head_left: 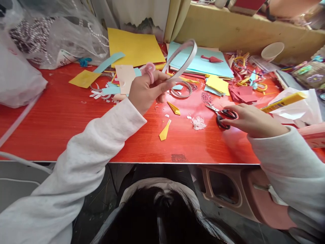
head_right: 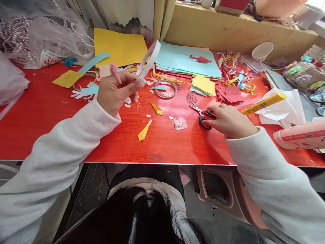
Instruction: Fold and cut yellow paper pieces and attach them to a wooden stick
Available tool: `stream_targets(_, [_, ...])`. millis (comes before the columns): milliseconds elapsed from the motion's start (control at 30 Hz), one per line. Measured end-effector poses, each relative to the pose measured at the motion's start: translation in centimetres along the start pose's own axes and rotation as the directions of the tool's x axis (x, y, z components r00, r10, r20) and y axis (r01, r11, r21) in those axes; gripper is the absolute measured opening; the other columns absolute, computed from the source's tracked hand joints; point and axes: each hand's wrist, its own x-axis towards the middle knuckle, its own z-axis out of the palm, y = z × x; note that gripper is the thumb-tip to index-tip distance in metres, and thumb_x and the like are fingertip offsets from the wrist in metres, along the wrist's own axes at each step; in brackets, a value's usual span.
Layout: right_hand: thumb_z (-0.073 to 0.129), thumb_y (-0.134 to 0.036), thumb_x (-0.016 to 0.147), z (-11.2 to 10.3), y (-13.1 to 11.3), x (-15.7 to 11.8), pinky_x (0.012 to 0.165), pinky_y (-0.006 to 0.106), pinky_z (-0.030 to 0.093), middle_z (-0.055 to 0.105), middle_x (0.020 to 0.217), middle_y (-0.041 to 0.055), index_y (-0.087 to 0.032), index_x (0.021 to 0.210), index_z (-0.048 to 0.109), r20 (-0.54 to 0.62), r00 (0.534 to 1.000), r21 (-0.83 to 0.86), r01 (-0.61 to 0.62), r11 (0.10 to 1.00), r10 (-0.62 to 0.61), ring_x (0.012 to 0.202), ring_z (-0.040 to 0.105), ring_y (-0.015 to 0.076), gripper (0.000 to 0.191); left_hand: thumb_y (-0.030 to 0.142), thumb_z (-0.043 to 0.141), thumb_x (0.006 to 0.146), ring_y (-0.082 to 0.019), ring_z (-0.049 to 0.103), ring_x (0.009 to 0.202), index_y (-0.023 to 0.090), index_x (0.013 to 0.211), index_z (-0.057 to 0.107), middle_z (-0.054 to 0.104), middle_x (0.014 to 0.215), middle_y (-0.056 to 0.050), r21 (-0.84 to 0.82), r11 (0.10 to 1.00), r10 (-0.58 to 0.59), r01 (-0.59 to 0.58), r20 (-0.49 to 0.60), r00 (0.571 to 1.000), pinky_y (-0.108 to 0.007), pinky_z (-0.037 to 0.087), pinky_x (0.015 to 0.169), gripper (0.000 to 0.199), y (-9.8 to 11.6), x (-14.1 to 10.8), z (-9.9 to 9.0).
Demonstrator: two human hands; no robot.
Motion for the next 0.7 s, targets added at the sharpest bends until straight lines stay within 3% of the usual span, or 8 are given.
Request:
stream_targets(67, [0.063,-0.038,0.075,-0.4,-1.3,0.1,0.07,0.041,0.041,0.064,0.089,0.0145,-0.02,0.086,0.07,0.019,1.0,-0.08,0.015,0.997,-0.014,0.083,0.058,0.0289,0.022,0.046,0.07,0.067,-0.006,0.036,0.045,0.025,0.068,0.066,0.045,0.046,0.005,0.116,0.989,0.1,-0.092,-0.062,0.993,-0.026,0.031,0.046,0.021,-0.2,0.2,-0.3])
stream_targets(100, [0.058,-0.04,0.078,-0.6,-2.5,0.2,0.071,0.042,0.042,0.063,0.098,0.0161,-0.02,0.093,0.069,-0.057,0.998,-0.157,-0.033,0.987,0.024,0.09,0.058,0.0309,0.028,0.047,0.071,0.065,-0.006,0.035,0.048,0.025,0.066,0.067,0.045,0.048,0.004,0.175,0.974,0.16,-0.141,-0.096,0.982,-0.027,0.03,0.048,0.023,-0.4,0.4,-0.4])
stream_targets(133, [0.056,-0.042,0.08,-0.6,-4.0,0.4,0.071,0.041,0.043,0.063,0.1,0.016,-0.019,0.099,0.068,-0.126,0.991,-0.15,-0.067,0.986,0.049,0.09,0.059,0.03,0.032,0.048,0.072,0.063,-0.007,0.034,0.051,0.025,0.065,0.067,0.046,0.052,0.003,0.227,0.956,0.218,-0.186,-0.124,0.968,-0.028,0.031,0.051,0.024,-0.6,0.5,-0.5])
stream_targets(200, [0.054,-0.045,0.082,-0.1,-7.4,1.2,0.071,0.037,0.045,0.065,0.095,0.012,-0.018,0.102,0.068,-0.154,0.988,0.003,0.012,1.0,-0.011,0.077,0.061,0.0222,0.036,0.049,0.074,0.059,-0.008,0.037,0.056,0.024,0.063,0.067,0.05,0.059,0.002,0.288,0.925,0.301,-0.247,-0.161,0.94,-0.029,0.033,0.057,0.026,-1.0,0.7,-0.7])
stream_targets(333, [0.064,-0.047,0.073,2.5,-12.5,3.3,0.076,0.04,0.047,0.061,0.107,0.0134,-0.018,0.118,0.06,-0.129,0.976,0.08,0.187,0.979,-0.176,0.097,0.057,0.0287,0.053,0.049,0.069,0.067,-0.01,0.046,0.06,0.022,0.069,0.067,0.052,0.062,0.002,0.371,0.912,0.262,-0.174,-0.201,0.944,-0.029,0.036,0.062,0.028,-1.2,0.5,-1.0])
stream_targets(467, [0.057,-0.032,0.082,4.3,-13.6,4.4,0.081,0.039,0.045,0.063,0.1,0.0128,-0.014,0.092,0.066,-0.113,0.966,0.1,0.245,0.964,-0.234,0.1,0.054,0.0277,0.022,0.048,0.069,0.068,-0.013,0.055,0.068,0.02,0.069,0.064,0.057,0.063,0.002,0.437,0.885,0.272,-0.158,-0.211,0.939,-0.032,0.043,0.07,0.028,-1.1,0.2,-1.1])
stream_targets(567, [0.054,-0.025,0.083,4.5,-13.4,4.5,0.075,0.037,0.045,0.063,0.095,0.0117,-0.014,0.088,0.061,-0.135,0.97,0.142,0.22,0.965,-0.201,0.093,0.056,0.0252,0.014,0.045,0.068,0.071,-0.016,0.06,0.083,0.019,0.071,0.064,0.064,0.078,0.001,0.412,0.887,0.302,-0.211,-0.172,0.938,-0.036,0.044,0.083,0.026,-1.3,0.3,-1.2])
stream_targets(700, [0.052,-0.016,0.081,4.3,-13.4,4.5,0.067,0.033,0.044,0.064,0.089,0.0075,-0.016,0.086,0.056,-0.141,0.973,0.316,0.217,0.924,-0.18,0.078,0.057,0.0194,0.006,0.042,0.066,0.073,-0.013,0.06,0.071,0.02,0.081,0.063,0.063,0.081,0.0,0.404,0.882,0.312,-0.244,-0.113,0.943,-0.035,0.049,0.073,0.023,-2.0,0.6,-1.3])
